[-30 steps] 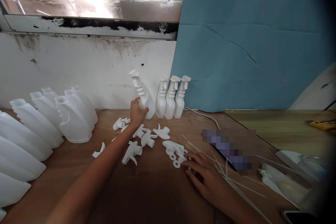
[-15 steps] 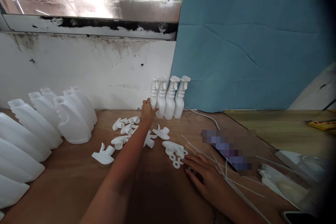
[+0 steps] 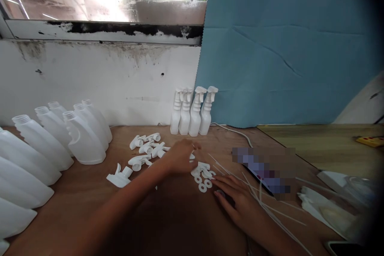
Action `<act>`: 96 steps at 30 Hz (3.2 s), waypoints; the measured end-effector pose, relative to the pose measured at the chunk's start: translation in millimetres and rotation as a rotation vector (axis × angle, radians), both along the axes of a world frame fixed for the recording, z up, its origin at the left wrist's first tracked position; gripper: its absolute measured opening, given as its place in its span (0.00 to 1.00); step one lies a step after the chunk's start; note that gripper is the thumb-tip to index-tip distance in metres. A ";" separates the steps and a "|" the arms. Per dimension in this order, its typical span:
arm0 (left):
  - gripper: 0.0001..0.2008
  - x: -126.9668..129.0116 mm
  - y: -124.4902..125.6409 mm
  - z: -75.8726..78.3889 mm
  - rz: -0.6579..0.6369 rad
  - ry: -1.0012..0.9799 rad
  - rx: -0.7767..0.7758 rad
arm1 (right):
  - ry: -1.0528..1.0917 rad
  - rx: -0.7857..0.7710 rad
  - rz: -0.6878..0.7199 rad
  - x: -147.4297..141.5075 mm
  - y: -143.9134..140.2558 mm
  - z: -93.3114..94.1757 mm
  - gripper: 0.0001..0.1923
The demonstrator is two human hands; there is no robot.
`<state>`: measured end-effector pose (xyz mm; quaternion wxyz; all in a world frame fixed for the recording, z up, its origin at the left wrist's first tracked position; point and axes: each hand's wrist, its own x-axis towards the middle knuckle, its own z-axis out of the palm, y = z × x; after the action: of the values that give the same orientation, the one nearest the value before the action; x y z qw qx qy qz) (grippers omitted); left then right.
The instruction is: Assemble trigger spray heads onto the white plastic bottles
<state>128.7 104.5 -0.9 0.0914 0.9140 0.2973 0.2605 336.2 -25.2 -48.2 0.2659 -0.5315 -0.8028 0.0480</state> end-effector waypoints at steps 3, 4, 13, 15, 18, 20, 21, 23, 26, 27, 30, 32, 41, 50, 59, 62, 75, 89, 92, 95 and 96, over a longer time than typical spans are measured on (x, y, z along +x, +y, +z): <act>0.20 -5.6 -32.6 -6.5 -0.109 0.161 0.049 | -0.001 -0.005 -0.006 -1.1 -0.3 -0.7 0.17; 0.19 -6.6 -37.1 -10.0 -0.110 0.188 0.064 | -0.002 -0.008 -0.011 -1.4 -0.3 -1.0 0.17; 0.11 -15.8 -42.7 -13.7 0.026 0.108 0.090 | 0.118 0.083 0.055 6.6 2.7 -6.5 0.16; 0.14 -25.1 -59.4 -7.5 0.081 0.024 0.067 | 0.189 0.120 0.043 8.2 2.5 -5.2 0.15; 0.14 -42.7 -93.1 -5.0 0.136 -0.086 -0.008 | 0.258 0.164 0.007 7.4 2.6 -2.2 0.11; 0.11 -53.5 -114.3 -10.1 0.142 -0.176 -0.139 | 0.287 0.183 -0.066 6.0 3.7 -1.1 0.09; 0.11 -57.9 -123.0 -14.2 0.138 -0.210 -0.208 | 0.297 0.190 -0.112 5.4 4.7 -0.8 0.09; 0.13 -63.9 -134.9 -23.6 0.131 -0.250 -0.310 | 0.309 0.201 -0.191 5.2 6.5 -0.3 0.11; 0.14 -66.5 -140.0 -36.1 0.133 -0.264 -0.397 | 0.338 0.187 -0.225 5.3 6.7 2.3 0.13; 0.14 -66.3 -139.3 -39.1 0.138 -0.280 -0.435 | 0.347 0.180 -0.225 4.4 5.3 3.7 0.13; 0.14 -64.9 -134.9 -44.9 0.146 -0.333 -0.550 | 0.409 0.140 -0.184 -5.3 -4.1 8.1 0.11; 0.14 -64.6 -132.4 -46.7 0.143 -0.336 -0.591 | 0.460 0.111 -0.103 -18.4 -12.6 9.8 0.07; 0.15 -62.4 -135.3 -48.5 0.059 -0.323 -0.611 | 0.329 -0.016 0.449 -66.7 -27.8 14.3 0.13; 0.16 -65.2 -138.2 -51.0 0.089 -0.258 -0.510 | 0.259 -0.038 0.345 -57.9 -32.9 3.0 0.19; 0.11 -68.4 -133.3 -48.1 -0.040 -0.127 0.059 | 0.038 -0.047 0.353 -63.6 -31.2 15.4 0.18; 0.08 -67.5 -131.7 -47.8 -0.060 -0.118 0.144 | 0.045 0.030 0.361 -65.0 -29.4 9.8 0.11; 0.09 -67.2 -131.7 -56.3 -0.014 -0.145 0.078 | 0.017 0.055 0.403 -46.0 -22.3 18.3 0.19; 0.15 -64.3 -133.3 -55.2 -0.056 -0.143 0.042 | -0.130 -0.280 -0.324 68.4 9.7 33.7 0.13; 0.16 -65.1 -134.1 -54.8 -0.043 -0.163 0.032 | -0.086 -0.325 -0.291 65.8 9.6 28.7 0.08; 0.15 -65.7 -134.9 -52.6 -0.024 -0.191 -0.010 | -0.025 -0.307 -0.284 63.7 12.2 27.8 0.08; 0.15 -65.7 -135.1 -51.8 -0.016 -0.196 -0.038 | 0.003 -0.293 -0.284 63.9 13.6 28.8 0.09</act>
<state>62.9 -30.5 -52.7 0.1394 0.8845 0.2848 0.3422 400.1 -11.6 -19.4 0.1911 -0.6723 -0.7037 0.1271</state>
